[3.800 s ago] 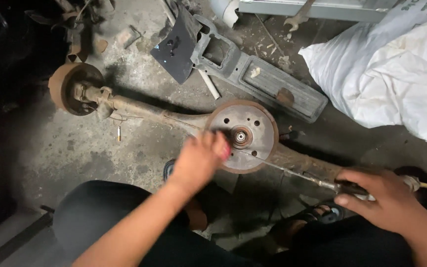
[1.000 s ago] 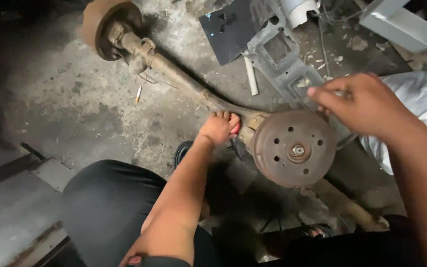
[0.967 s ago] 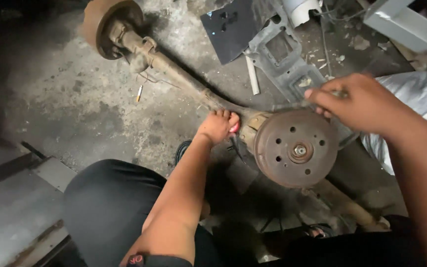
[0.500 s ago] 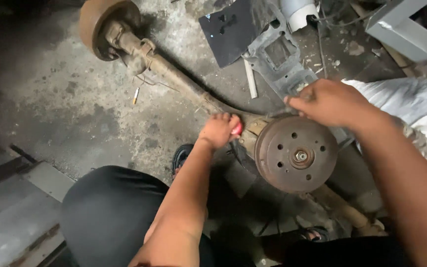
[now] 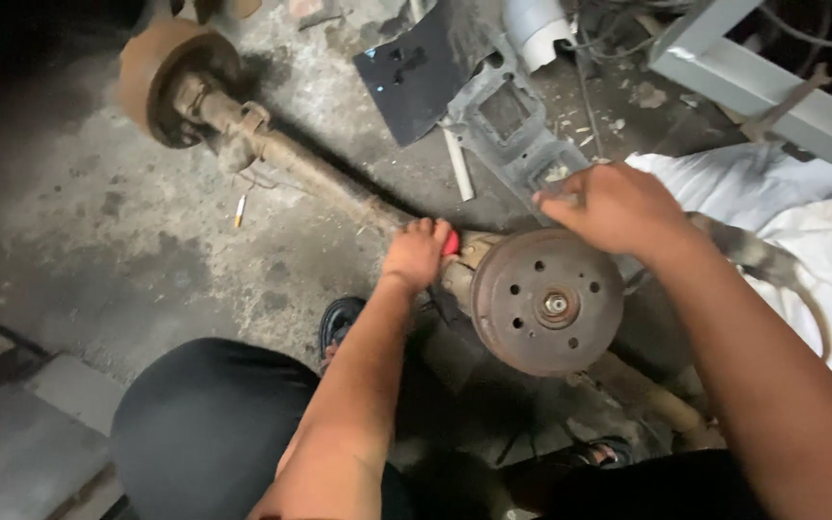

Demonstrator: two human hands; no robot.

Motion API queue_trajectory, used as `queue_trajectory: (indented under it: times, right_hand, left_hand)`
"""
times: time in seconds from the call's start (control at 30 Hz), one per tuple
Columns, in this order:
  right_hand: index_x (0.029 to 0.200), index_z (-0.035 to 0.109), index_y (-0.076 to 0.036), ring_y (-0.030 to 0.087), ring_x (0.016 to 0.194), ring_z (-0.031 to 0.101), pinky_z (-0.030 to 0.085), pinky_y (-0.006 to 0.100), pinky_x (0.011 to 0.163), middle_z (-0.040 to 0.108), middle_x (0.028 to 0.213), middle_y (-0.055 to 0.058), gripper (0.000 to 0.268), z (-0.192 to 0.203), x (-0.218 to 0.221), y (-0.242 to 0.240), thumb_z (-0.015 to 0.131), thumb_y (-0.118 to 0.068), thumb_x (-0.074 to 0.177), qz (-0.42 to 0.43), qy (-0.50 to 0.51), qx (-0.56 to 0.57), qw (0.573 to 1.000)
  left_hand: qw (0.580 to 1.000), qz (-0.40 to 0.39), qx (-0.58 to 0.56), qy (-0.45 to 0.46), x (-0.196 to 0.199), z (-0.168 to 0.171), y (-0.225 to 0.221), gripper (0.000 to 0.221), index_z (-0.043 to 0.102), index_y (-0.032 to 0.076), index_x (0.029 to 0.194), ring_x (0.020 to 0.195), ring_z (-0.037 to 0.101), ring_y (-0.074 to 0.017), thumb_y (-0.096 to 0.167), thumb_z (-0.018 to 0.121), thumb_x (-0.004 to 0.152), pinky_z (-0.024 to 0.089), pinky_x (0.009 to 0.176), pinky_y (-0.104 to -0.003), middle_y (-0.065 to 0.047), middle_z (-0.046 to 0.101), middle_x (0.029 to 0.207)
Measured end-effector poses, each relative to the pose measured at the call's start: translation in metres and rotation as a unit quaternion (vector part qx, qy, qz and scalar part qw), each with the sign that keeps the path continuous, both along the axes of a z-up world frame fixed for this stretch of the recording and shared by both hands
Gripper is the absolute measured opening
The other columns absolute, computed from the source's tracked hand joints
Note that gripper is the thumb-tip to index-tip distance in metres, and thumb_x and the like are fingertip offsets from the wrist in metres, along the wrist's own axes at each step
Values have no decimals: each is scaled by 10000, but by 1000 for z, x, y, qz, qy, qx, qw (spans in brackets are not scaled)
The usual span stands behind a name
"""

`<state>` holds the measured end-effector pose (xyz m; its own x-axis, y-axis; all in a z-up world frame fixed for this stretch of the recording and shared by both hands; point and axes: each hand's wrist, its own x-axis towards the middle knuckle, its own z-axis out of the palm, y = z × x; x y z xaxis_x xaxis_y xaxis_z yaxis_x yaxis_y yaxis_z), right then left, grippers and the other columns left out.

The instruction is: Cleaning dirt and debris from an axle hub and brake drum using a manual scraper and a screwdriver.

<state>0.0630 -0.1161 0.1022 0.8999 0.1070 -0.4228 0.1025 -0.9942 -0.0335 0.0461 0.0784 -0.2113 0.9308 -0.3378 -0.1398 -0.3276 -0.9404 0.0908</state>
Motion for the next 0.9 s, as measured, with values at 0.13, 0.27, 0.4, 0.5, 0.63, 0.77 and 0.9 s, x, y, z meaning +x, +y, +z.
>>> queue_trajectory:
  times: [0.13, 0.27, 0.4, 0.5, 0.63, 0.77, 0.9]
  right_hand:
    - [928, 836, -115, 439, 1029, 715, 547, 534, 935, 796, 930, 178, 573, -8, 4, -17, 549, -611, 928, -20, 2, 35, 999]
    - [832, 824, -135, 441, 986, 712, 538, 538, 913, 779, 844, 160, 451, -4, -3, -25, 606, -529, 853, -62, -26, 117, 991]
    - [878, 807, -144, 450, 963, 704, 542, 556, 903, 749, 841, 212, 494, -15, -15, -56, 575, -577, 922, -54, -98, 96, 989]
    - [719, 752, -129, 339, 846, 726, 539, 421, 857, 750, 694, 79, 405, -12, -43, -77, 635, -419, 977, -45, -149, 288, 945]
    - [741, 799, -68, 298, 720, 742, 555, 429, 810, 773, 648, 133, 362, -10, -91, -121, 645, -289, 984, -81, -130, 383, 911]
    - [761, 850, -10, 170, 631, 780, 601, 289, 634, 846, 676, 89, 325, -14, -125, -164, 695, -270, 876, -157, -11, 403, 902]
    - [782, 692, -67, 140, 729, 561, 404, 289, 697, 627, 723, 13, 328, 23, -152, -156, 623, -314, 987, -159, -207, 301, 917]
  left_hand:
    - [1000, 24, -4, -1, 1, 5, -4, 626, 419, 77, 1440, 1123, 631, -340, 525, 474, 1005, 481, 935, -480, -154, 622, 1220]
    - [1000, 14, -6, 17, 3, 9, 8, 660, 440, 80, 1432, 1161, 622, -356, 554, 522, 980, 502, 941, -495, -172, 615, 1223]
    - [998, 62, 25, 4, 0, 2, 5, 692, 409, 59, 1449, 1096, 643, -325, 581, 486, 1001, 503, 927, -474, -140, 617, 1186]
    - [993, -53, 102, -9, -8, 2, 10, 716, 370, 107, 1450, 1127, 597, -298, 599, 531, 955, 468, 947, -451, -107, 574, 1210]
    - [992, -52, 101, 52, -18, 16, 15, 659, 364, 101, 1445, 1150, 635, -312, 592, 417, 1009, 470, 986, -455, -141, 612, 1219]
    - [995, 13, -22, 95, -20, -44, 27, 752, 369, 95, 1469, 1043, 664, -439, 652, 465, 973, 524, 884, -533, -223, 632, 1248]
    - [940, 195, -116, 253, -27, 128, 6, 431, 369, 133, 1318, 695, 586, -174, 500, 291, 1105, 536, 546, -272, -66, 608, 857]
